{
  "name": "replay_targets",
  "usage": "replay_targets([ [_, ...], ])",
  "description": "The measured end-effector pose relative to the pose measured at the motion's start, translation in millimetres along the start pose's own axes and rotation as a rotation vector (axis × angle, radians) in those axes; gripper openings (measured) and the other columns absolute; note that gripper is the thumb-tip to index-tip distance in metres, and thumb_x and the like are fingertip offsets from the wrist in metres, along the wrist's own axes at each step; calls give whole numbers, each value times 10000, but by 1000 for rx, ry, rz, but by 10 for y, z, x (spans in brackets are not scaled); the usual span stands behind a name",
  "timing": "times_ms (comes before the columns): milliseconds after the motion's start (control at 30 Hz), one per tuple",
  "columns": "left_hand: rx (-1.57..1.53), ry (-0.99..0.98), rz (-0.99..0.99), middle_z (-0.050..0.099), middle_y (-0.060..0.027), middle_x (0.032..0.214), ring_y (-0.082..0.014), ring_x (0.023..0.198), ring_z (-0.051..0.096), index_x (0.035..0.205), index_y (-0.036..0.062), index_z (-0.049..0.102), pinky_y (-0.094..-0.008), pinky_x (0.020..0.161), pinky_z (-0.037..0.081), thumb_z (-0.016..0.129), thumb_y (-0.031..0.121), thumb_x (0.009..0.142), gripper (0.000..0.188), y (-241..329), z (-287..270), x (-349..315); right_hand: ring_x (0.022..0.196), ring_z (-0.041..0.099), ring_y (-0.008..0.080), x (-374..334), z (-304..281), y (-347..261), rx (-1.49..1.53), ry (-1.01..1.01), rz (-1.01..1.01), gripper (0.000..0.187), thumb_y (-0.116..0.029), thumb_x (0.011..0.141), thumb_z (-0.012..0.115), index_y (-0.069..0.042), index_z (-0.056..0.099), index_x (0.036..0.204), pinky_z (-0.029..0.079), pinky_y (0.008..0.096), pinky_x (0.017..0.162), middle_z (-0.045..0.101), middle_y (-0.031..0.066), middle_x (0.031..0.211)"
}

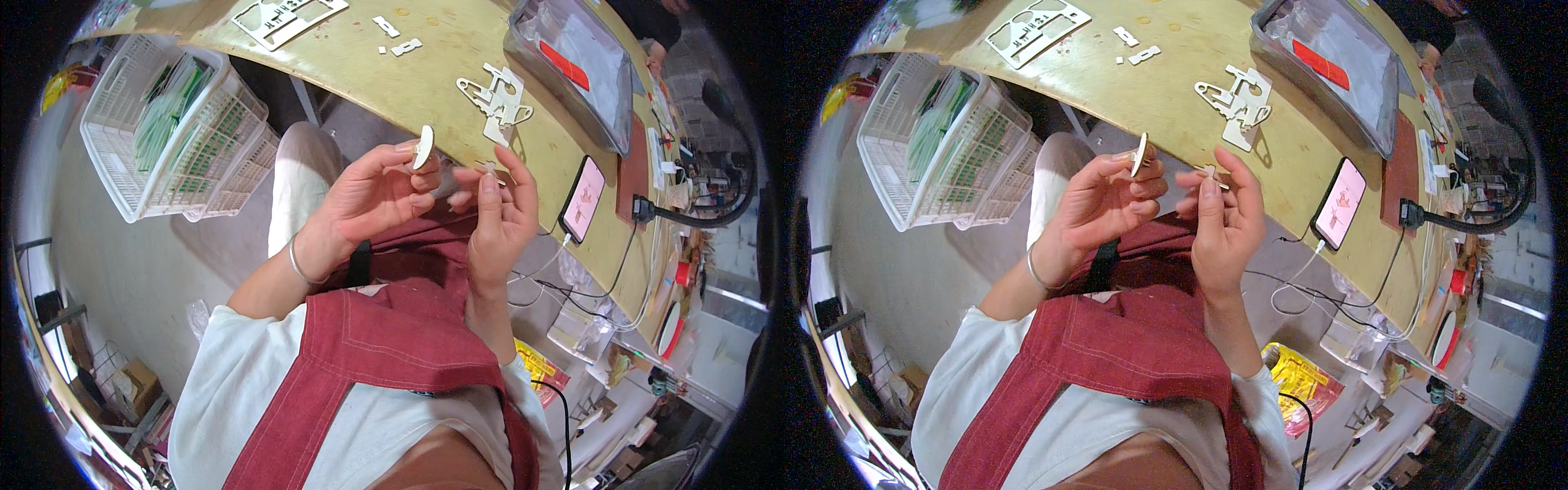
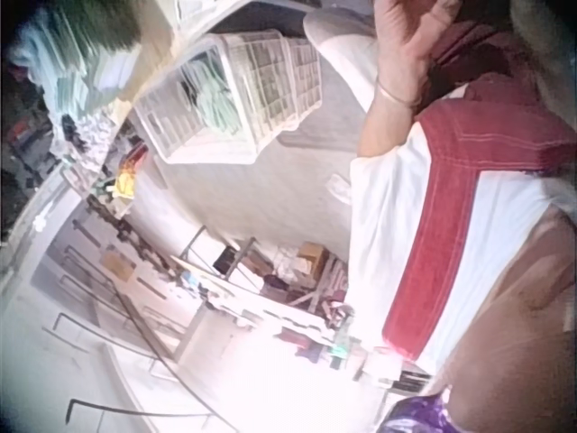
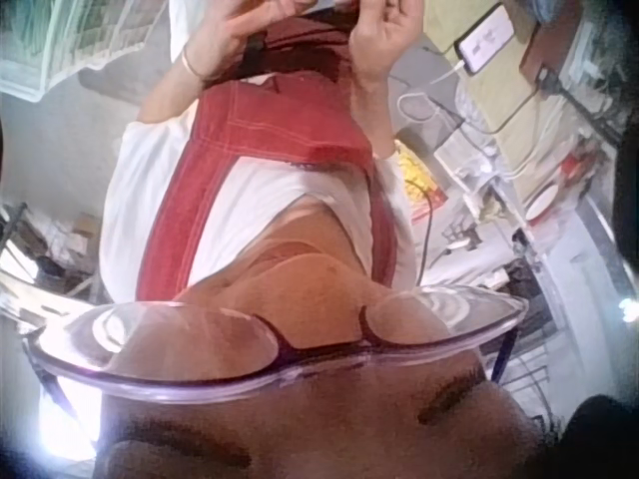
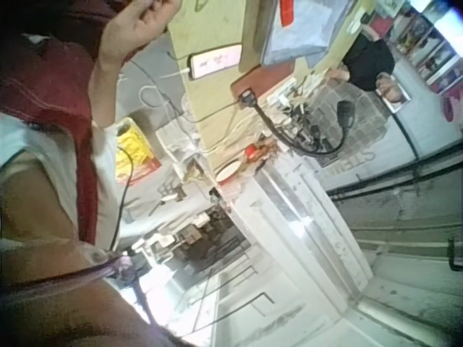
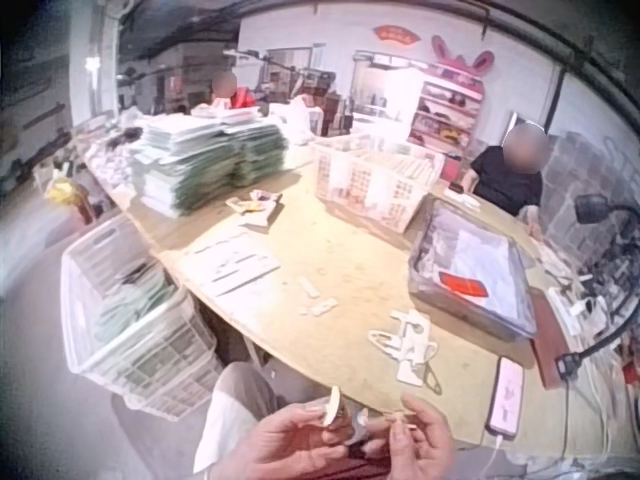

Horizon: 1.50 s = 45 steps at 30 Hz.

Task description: The person assembles small white plastic components by hand, snapping pieces together and stacking them on the table. They handle multiple small parts, aligning and joining them into a compact assembly.

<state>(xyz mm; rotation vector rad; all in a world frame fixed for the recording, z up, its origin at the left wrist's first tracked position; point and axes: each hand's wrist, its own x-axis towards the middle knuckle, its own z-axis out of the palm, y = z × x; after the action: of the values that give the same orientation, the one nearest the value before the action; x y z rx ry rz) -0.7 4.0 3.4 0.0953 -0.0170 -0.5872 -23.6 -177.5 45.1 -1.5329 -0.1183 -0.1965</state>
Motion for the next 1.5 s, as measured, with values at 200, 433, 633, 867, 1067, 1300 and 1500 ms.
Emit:
replay_targets([
  [200,166,55,73,658,-10,1042,-108,908,611,1241,77,644,-295,806,507,673,219,1049,240,-14,-14,-14,887,665,101,3,-7,-1,-179,-124,-75,236,-27,1076,589,0,723,1268,539,242,732,699,69,1056],
  [433,268,144,177,717,-12,1095,-85,914,656,1293,68,643,-293,833,537,708,165,1040,278,-65,65,-33,754,657,139,39,194,78,-183,-110,-133,85,-14,991,732,15,728,1071,515,282,691,695,79,866],
  [633,388,44,246,733,-35,1136,-140,1022,716,1284,85,635,-319,909,589,708,148,1039,263,-51,-50,-31,732,647,164,43,223,3,-292,-109,-293,65,-18,988,735,6,722,1046,502,291,678,679,87,826],
  [867,334,7,210,718,-34,1157,-135,1060,694,1305,64,632,-320,954,555,736,178,1042,305,-49,17,-49,706,636,184,5,255,9,-295,-79,-324,74,-7,978,740,6,720,1048,495,302,647,662,97,822],
  [1067,361,71,212,725,-28,1158,-118,1036,693,1315,74,631,-308,935,548,716,190,1052,300,-70,-2,-30,679,648,257,27,246,2,-484,-86,-484,127,4,963,743,7,716,1087,509,361,593,656,131,824],
  [1300,83,-43,59,623,-9,1025,-134,939,611,1286,80,635,-337,867,500,610,217,1088,242,15,-85,4,800,688,182,-38,186,-19,-336,-102,-378,237,20,1020,665,50,651,1256,560,292,718,719,137,1004],
  [1500,-212,-60,-18,548,-18,990,-146,886,533,1254,59,627,-339,811,466,577,207,1093,224,-3,-82,8,803,673,97,-47,157,19,25,-65,-38,330,-54,1082,654,21,499,1363,560,234,713,765,143,1049],
])
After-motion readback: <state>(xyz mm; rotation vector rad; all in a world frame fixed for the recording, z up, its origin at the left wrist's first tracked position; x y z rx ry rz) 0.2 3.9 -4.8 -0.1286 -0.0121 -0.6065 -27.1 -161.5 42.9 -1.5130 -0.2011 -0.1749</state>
